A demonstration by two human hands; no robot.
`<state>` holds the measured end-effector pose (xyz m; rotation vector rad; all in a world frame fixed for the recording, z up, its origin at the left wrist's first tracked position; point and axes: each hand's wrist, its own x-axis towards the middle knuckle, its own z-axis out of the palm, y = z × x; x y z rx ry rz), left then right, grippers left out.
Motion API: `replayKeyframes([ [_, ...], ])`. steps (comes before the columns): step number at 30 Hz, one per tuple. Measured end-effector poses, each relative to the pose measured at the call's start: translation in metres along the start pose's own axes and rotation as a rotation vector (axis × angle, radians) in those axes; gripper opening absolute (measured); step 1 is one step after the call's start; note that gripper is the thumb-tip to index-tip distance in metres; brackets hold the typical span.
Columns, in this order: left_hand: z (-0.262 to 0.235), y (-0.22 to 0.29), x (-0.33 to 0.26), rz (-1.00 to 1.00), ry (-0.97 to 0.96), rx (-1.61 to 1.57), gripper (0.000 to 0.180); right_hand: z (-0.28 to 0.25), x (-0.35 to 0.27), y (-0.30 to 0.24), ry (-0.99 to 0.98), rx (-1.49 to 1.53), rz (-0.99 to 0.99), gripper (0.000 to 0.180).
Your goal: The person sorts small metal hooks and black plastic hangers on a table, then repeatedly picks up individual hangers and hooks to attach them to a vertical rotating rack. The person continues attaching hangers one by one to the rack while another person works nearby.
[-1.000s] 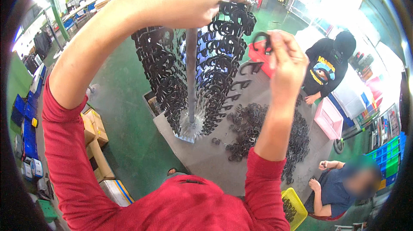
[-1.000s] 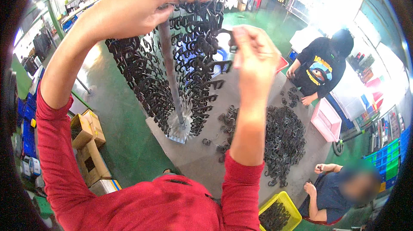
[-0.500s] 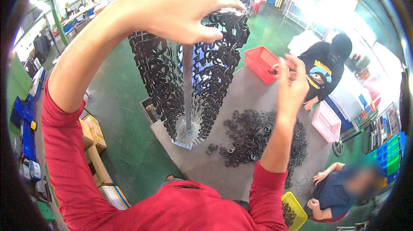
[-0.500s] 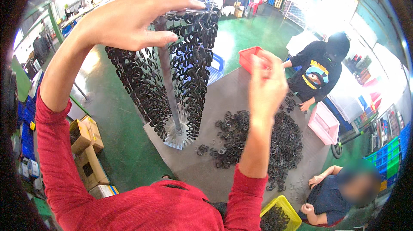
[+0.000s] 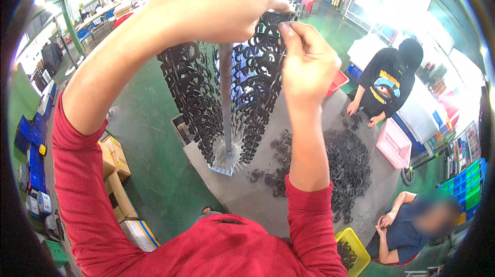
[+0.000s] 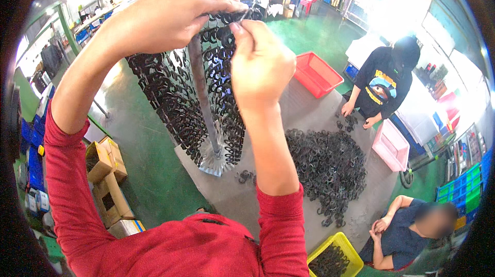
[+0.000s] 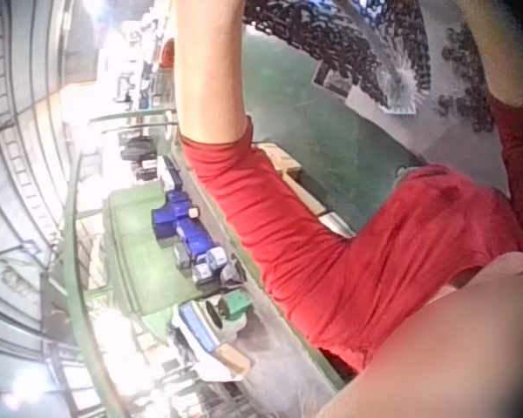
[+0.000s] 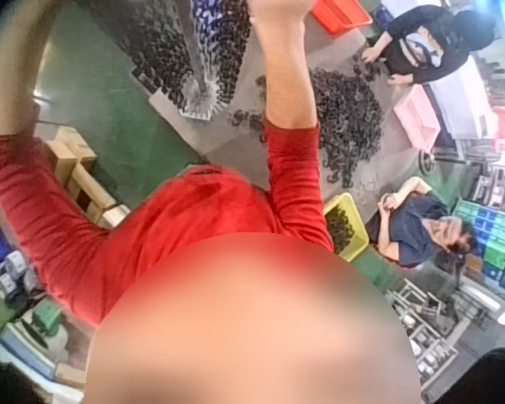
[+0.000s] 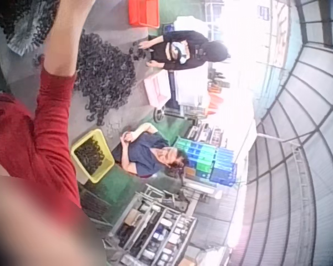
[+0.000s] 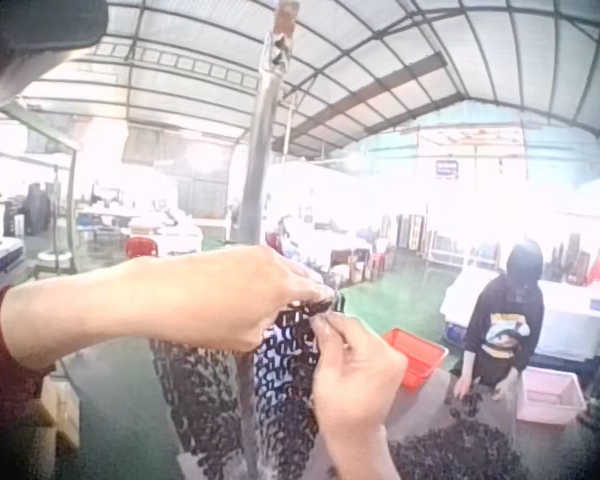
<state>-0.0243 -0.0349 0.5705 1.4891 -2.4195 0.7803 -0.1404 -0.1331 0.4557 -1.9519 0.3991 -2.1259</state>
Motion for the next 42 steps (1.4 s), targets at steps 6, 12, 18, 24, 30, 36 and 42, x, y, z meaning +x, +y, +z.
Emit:
replayKeyframes([
  [6, -0.014, 0.001, -0.006, 0.089, -0.063, -0.210, 0.040, -0.056, 0.007, 0.017, -0.273, 0.544, 0.599, 0.013],
  [12, 0.000, -0.018, -0.025, 0.109, 0.061, -0.081, 0.047, -0.153, 0.015, 0.088, -0.254, -0.018, 0.681, 0.018],
  [18, -0.012, -0.010, -0.024, 0.127, 0.024, -0.134, 0.050, -0.170, -0.003, 0.105, -0.308, -1.225, 0.220, 0.040],
  [24, -0.006, 0.006, -0.014, 0.041, -0.016, 0.030, 0.045, -0.035, -0.011, -0.015, -0.145, -0.399, -0.048, 0.027],
  [30, 0.001, 0.004, -0.004, -0.076, -0.112, -0.055, 0.041, 0.006, -0.010, -0.015, -0.058, -0.537, -0.111, 0.017],
  [36, -0.015, 0.015, 0.000, -0.114, -0.217, -0.125, 0.016, 0.007, -0.012, -0.004, -0.053, -0.005, 0.106, 0.010],
  [42, -0.008, 0.004, -0.004, -0.075, -0.180, -0.147, 0.033, -0.043, -0.004, 0.016, -0.244, 0.609, 0.578, 0.011],
])
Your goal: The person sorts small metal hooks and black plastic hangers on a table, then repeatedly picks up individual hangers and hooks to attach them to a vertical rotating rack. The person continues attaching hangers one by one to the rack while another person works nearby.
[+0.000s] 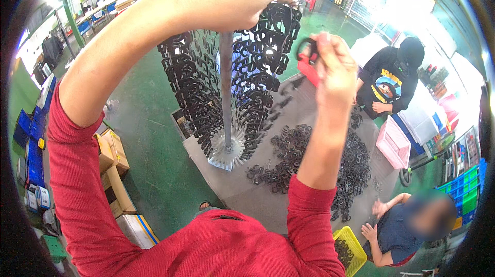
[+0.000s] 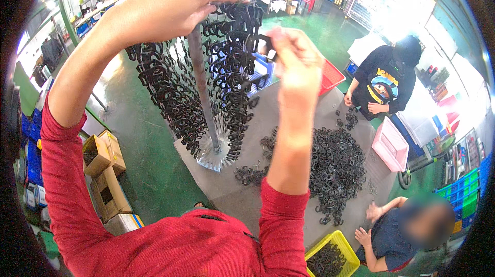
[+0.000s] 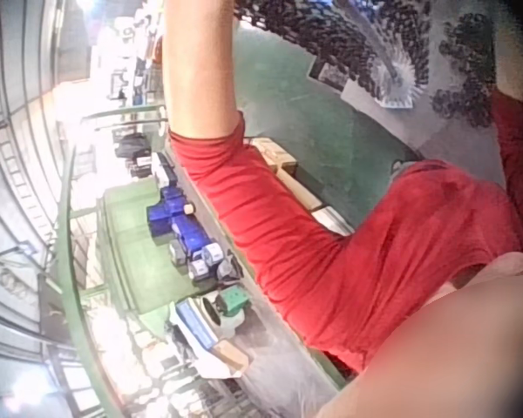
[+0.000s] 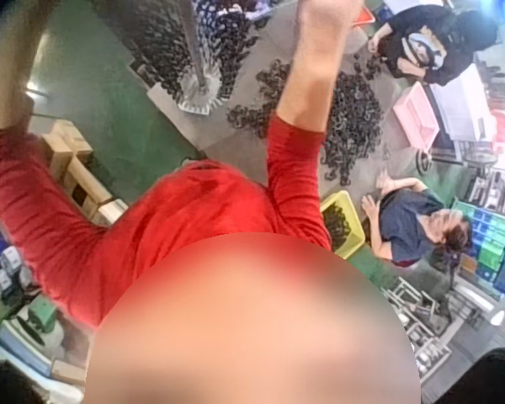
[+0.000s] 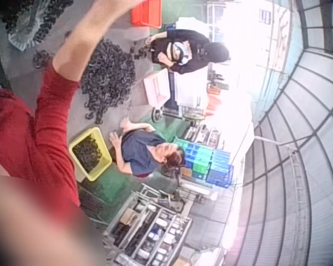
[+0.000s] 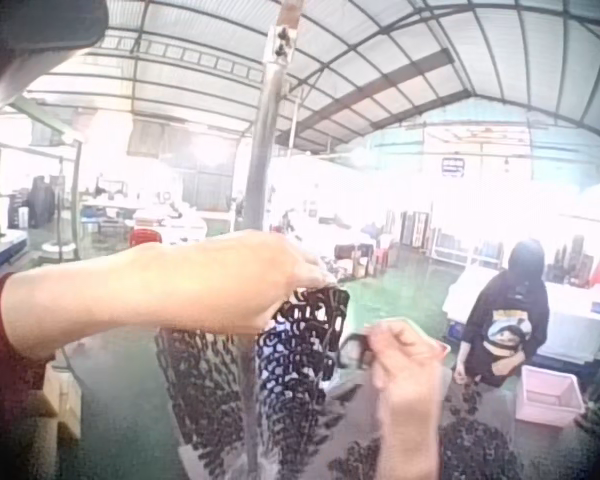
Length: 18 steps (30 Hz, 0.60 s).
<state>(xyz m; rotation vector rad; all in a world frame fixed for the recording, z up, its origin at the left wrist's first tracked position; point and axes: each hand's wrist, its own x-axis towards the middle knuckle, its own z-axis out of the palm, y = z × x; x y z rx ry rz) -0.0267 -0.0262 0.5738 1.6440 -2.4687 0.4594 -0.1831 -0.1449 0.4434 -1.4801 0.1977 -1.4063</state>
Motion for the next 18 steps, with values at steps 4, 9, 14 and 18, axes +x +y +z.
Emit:
replayKeyframes([
  [4, 0.006, -0.018, -0.007, 0.060, 0.040, -0.078, 0.037, -0.069, 0.002, -0.014, 0.104, -0.257, 0.107, 0.011],
  [9, 0.000, -0.020, -0.028, 0.178, 0.199, 0.063, 0.040, -0.144, -0.002, -0.028, 0.207, -1.347, 0.407, 0.027],
  [14, -0.001, -0.004, -0.025, 0.163, 0.221, 0.039, 0.040, -0.134, -0.015, -0.020, 0.156, -1.560, 0.158, 0.027],
  [18, -0.022, 0.011, -0.013, 0.071, -0.037, 0.039, 0.037, -0.024, -0.016, -0.019, 0.123, -0.937, -0.313, 0.026],
])
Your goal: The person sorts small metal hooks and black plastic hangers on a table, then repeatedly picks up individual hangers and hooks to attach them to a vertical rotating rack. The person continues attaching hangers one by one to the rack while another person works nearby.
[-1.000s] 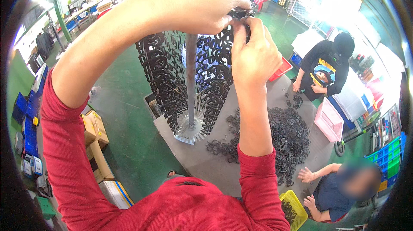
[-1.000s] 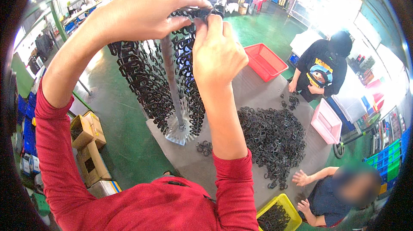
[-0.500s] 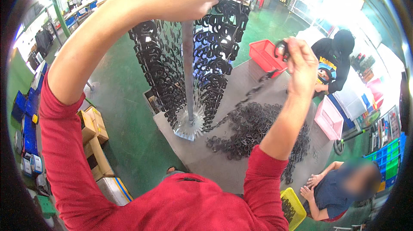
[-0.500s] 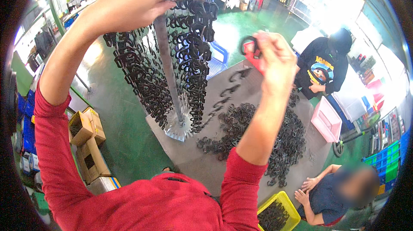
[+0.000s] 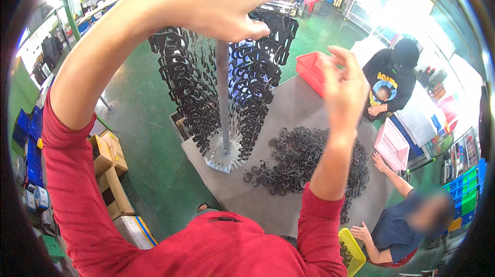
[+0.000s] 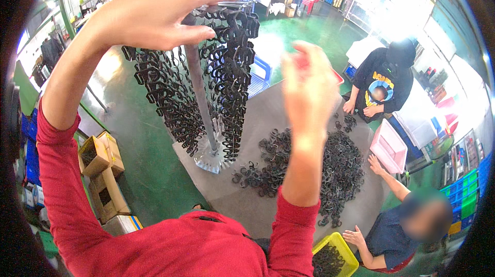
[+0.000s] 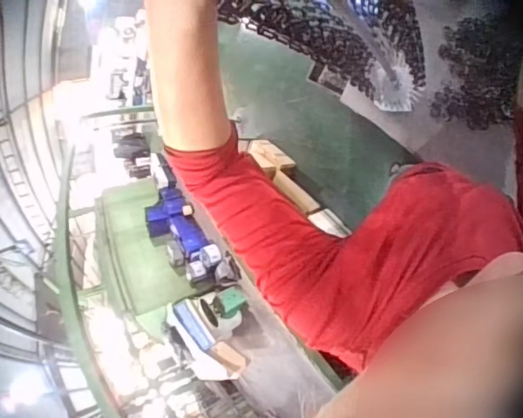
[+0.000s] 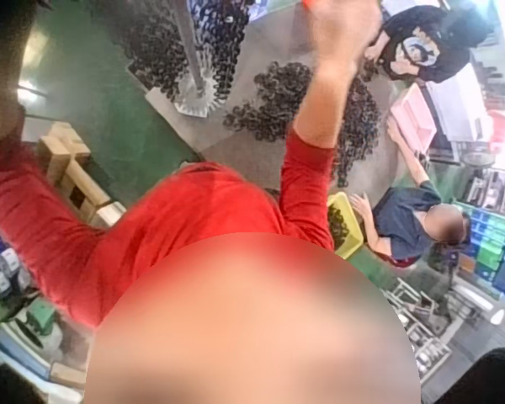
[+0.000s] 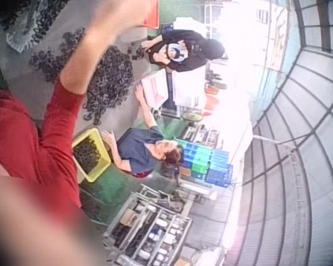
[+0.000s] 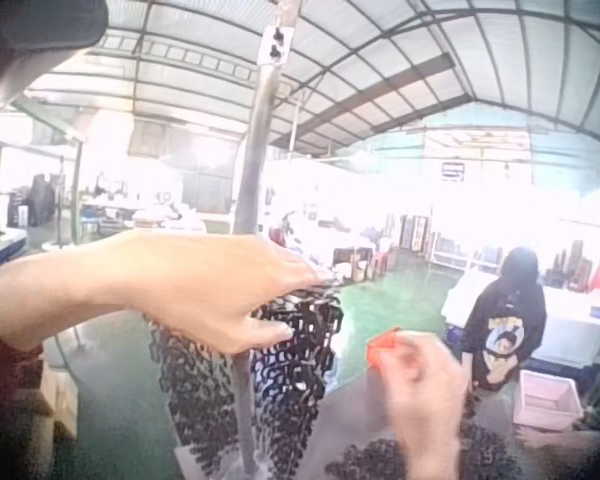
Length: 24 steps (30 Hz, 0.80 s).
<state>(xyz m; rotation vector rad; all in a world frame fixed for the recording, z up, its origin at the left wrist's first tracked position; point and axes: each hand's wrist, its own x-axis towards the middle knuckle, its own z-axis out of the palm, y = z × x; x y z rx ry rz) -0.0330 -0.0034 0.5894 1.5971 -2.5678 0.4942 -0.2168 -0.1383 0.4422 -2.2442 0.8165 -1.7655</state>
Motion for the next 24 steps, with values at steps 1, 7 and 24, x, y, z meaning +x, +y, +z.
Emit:
replayKeyframes([
  [1, -0.005, 0.003, 0.001, 0.012, -0.024, -0.003, 0.035, 0.014, 0.000, -0.019, 0.039, 0.029, -0.115, 0.028],
  [7, 0.024, -0.007, 0.011, -0.022, 0.150, 0.096, 0.040, 0.060, 0.004, -0.059, 0.180, -0.204, -0.180, 0.022],
  [24, 0.005, -0.004, -0.014, 0.043, 0.104, -0.008, 0.042, -0.067, -0.005, 0.110, -0.039, 0.230, 0.495, 0.019],
])
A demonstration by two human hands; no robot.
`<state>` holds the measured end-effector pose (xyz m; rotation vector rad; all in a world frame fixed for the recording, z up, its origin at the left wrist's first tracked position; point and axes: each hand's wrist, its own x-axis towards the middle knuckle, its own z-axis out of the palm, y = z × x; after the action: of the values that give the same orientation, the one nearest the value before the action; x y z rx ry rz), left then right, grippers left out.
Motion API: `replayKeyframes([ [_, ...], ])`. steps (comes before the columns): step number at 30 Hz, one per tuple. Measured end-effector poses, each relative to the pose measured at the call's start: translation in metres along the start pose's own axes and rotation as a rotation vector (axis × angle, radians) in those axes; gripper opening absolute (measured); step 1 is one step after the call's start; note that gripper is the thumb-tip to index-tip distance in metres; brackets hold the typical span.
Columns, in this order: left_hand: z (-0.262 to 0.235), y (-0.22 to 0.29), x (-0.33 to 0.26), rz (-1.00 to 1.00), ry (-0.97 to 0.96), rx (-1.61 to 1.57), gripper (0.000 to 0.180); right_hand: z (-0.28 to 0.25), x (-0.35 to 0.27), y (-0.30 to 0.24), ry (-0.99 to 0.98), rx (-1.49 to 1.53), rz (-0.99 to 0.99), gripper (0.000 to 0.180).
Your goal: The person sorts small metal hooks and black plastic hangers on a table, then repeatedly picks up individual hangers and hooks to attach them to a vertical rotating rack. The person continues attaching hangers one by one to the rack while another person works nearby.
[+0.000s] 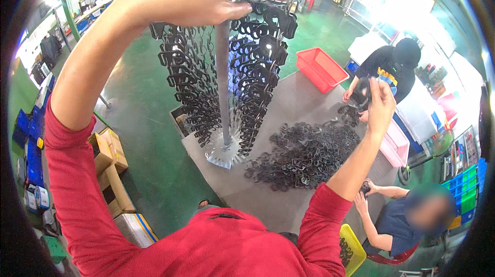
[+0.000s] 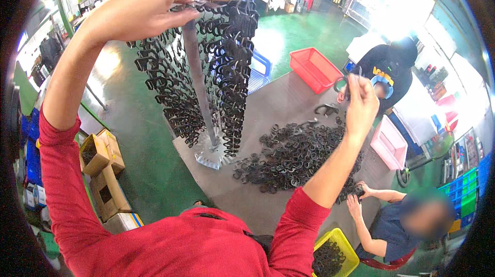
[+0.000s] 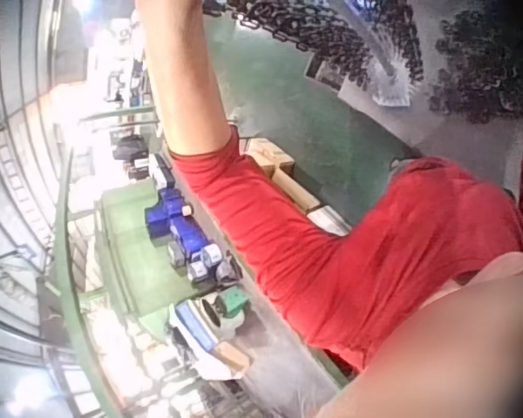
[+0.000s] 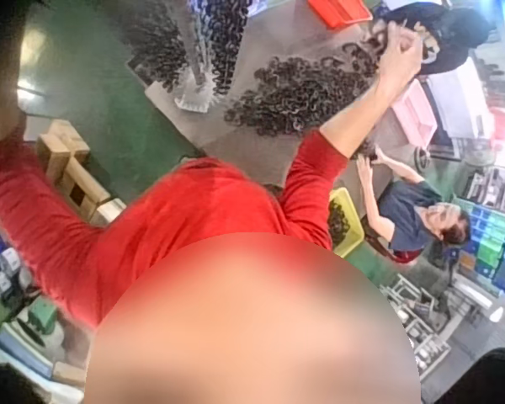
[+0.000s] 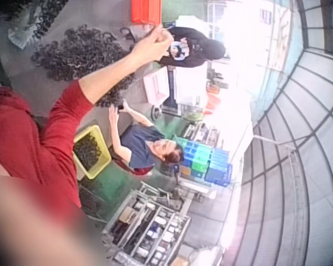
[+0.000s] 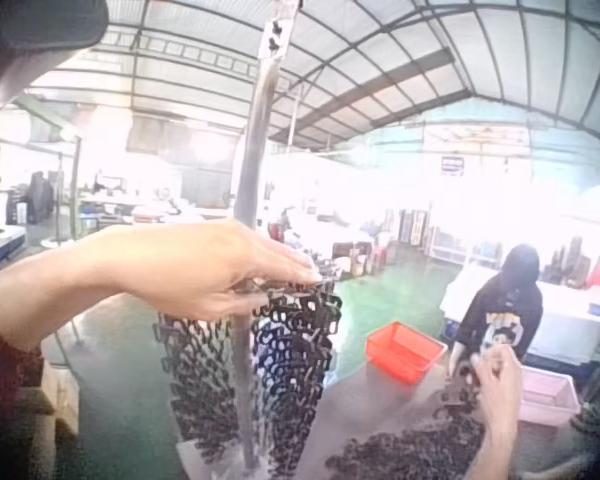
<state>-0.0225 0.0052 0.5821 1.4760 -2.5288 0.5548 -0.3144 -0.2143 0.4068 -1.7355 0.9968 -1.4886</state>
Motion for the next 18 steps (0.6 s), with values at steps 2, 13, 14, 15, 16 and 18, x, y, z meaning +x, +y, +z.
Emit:
replayKeyframes([
  [2, -0.005, 0.005, 0.000, 0.029, -0.012, -0.010, 0.045, -0.028, 0.001, 0.022, 0.135, -0.522, -0.067, 0.025],
  [13, -0.005, 0.007, 0.027, -0.110, -0.127, -0.073, 0.028, 0.131, -0.048, -0.109, 0.100, -0.166, -0.664, 0.029],
  [14, -0.007, 0.011, 0.029, -0.112, -0.120, -0.083, 0.026, 0.141, -0.050, -0.115, 0.152, -0.232, -0.681, 0.026],
  [15, -0.005, 0.011, 0.034, -0.133, -0.132, -0.095, 0.026, 0.149, -0.051, -0.120, 0.203, -0.296, -0.698, 0.023],
  [16, -0.002, 0.009, 0.035, -0.143, -0.127, -0.098, 0.025, 0.155, -0.050, -0.123, 0.253, -0.363, -0.715, 0.021],
  [18, 0.005, 0.002, 0.034, -0.150, -0.103, -0.090, 0.023, 0.161, -0.047, -0.124, 0.303, -0.389, -0.722, 0.016],
])
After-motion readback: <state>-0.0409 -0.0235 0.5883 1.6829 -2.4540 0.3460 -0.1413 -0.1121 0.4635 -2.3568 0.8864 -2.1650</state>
